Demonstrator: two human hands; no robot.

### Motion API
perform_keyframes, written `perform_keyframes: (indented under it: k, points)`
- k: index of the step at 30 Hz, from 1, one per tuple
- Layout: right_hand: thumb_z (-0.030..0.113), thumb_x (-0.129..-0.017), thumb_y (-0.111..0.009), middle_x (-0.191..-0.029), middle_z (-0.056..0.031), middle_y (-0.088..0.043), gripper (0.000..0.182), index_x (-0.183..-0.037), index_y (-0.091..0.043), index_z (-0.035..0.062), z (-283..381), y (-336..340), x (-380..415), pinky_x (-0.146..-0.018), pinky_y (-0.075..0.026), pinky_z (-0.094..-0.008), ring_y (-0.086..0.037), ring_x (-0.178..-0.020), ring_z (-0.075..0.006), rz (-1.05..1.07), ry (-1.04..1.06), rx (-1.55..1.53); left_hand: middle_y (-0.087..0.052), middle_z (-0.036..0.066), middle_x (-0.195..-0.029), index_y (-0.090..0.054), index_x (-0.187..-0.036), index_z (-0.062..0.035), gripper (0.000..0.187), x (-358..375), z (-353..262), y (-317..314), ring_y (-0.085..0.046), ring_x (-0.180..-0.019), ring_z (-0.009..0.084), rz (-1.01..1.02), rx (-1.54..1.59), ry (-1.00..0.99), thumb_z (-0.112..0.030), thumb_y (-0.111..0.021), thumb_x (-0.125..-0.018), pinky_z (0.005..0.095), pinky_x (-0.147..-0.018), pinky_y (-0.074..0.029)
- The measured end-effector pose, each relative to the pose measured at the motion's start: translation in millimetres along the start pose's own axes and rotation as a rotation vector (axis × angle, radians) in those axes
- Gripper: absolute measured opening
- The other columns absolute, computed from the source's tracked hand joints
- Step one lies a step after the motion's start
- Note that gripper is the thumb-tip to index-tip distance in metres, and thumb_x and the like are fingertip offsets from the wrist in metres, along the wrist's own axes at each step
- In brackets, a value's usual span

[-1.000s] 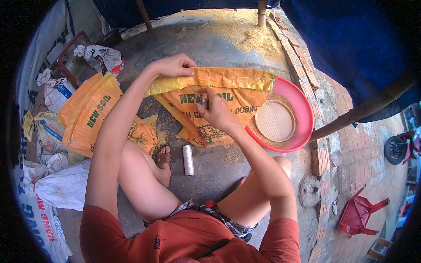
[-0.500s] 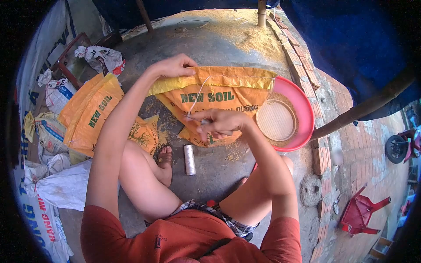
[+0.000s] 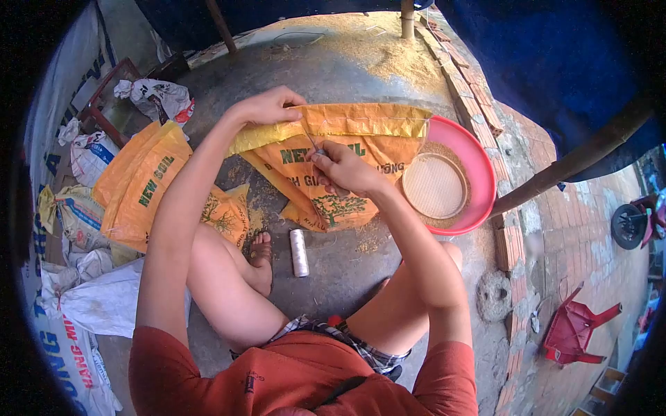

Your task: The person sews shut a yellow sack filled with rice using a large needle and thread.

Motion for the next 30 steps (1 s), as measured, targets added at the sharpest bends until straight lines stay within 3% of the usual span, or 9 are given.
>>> perform_keyframes:
  k: [4,10,23,25,26,28,30]
  points:
    - [0.018,-0.095,-0.039,-0.063,-0.0006,-0.045,0.019,-0.103,-0.045,0.0027,-2,0,-3,-0.036,-0.032,-0.0212,-0.043,-0.048,-0.0079,-0.053,-0.028,-0.003,-0.065,0.007,-0.087,-0.059,-0.104,0.0011,0.03,0,3,0,-0.057,-0.078,0.0121,0.018,-0.023,0.045,-0.012,-0.055,-0.077,0.0293,-0.072,-0.045]
    - [0.021,-0.094,-0.041,-0.066,-0.0006,-0.046,0.021,-0.101,-0.048,0.0024,-5,5,-7,-0.04,-0.037,-0.0205,-0.044,-0.047,-0.0075,-0.062,0.015,-0.168,-0.065,0.008,-0.088,-0.059,-0.104,0.0011,0.03,0,5,0,-0.057,-0.077,0.0123,0.023,-0.011,0.052,-0.012,-0.055,-0.077,0.0295,-0.072,-0.045]
    - [0.019,-0.095,-0.04,-0.068,-0.003,-0.045,0.018,-0.101,-0.044,0.0021,-2,0,-8,-0.044,-0.035,-0.0223,-0.043,-0.054,-0.009,-0.113,-0.036,-0.236,-0.066,0.009,-0.089,-0.06,-0.106,0.0009,0.032,-1,3,1,-0.058,-0.078,0.0124,-0.04,-0.027,0.078,-0.013,-0.056,-0.077,0.0289,-0.072,-0.046]
    - [0.019,-0.096,-0.038,-0.072,-0.0037,-0.045,0.019,-0.103,-0.044,0.0029,-7,-4,-13,-0.046,-0.036,-0.0216,-0.042,-0.057,-0.009,-0.058,0.001,-0.538,-0.066,0.009,-0.089,-0.06,-0.105,0.0009,0.032,0,1,0,-0.058,-0.078,0.0126,-0.061,-0.007,0.07,-0.014,-0.057,-0.077,0.0289,-0.072,-0.046]
    - [0.019,-0.096,-0.038,-0.072,-0.0037,-0.045,0.019,-0.103,-0.044,0.0029,-9,-4,-13,-0.046,-0.036,-0.0216,-0.042,-0.057,-0.009,-0.058,0.001,-0.537,-0.066,0.009,-0.088,-0.06,-0.104,0.001,0.032,0,-1,-1,-0.059,-0.078,0.0128,-0.081,0.014,0.063,-0.015,-0.059,-0.077,0.029,-0.071,-0.046]
    - [0.02,-0.096,-0.036,-0.073,-0.0039,-0.045,0.02,-0.106,-0.044,0.0045,-12,-11,-13,-0.047,-0.036,-0.021,-0.042,-0.057,-0.0093,0.055,-0.064,-0.927,-0.066,0.01,-0.088,-0.061,-0.103,0.0013,0.031,1,0,-2,-0.059,-0.077,0.0131,-0.119,-0.002,0.062,-0.016,-0.06,-0.077,0.0292,-0.071,-0.046]
    - [0.02,-0.096,-0.035,-0.073,-0.004,-0.045,0.02,-0.107,-0.044,0.0052,-14,-12,-16,-0.047,-0.036,-0.0215,-0.042,-0.057,-0.0097,0.149,-0.062,-1.067,-0.066,0.011,-0.087,-0.061,-0.101,0.0016,0.031,-1,4,-4,-0.059,-0.077,0.0134,-0.158,-0.019,0.059,-0.017,-0.062,-0.076,0.0294,-0.071,-0.046]
Point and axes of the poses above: each hand's wrist, its own x-axis away from the middle knuckle, its own y-axis out of the back of the hand, z = x × y, the point moved 5 cm from there along -x, towards the middle knuckle
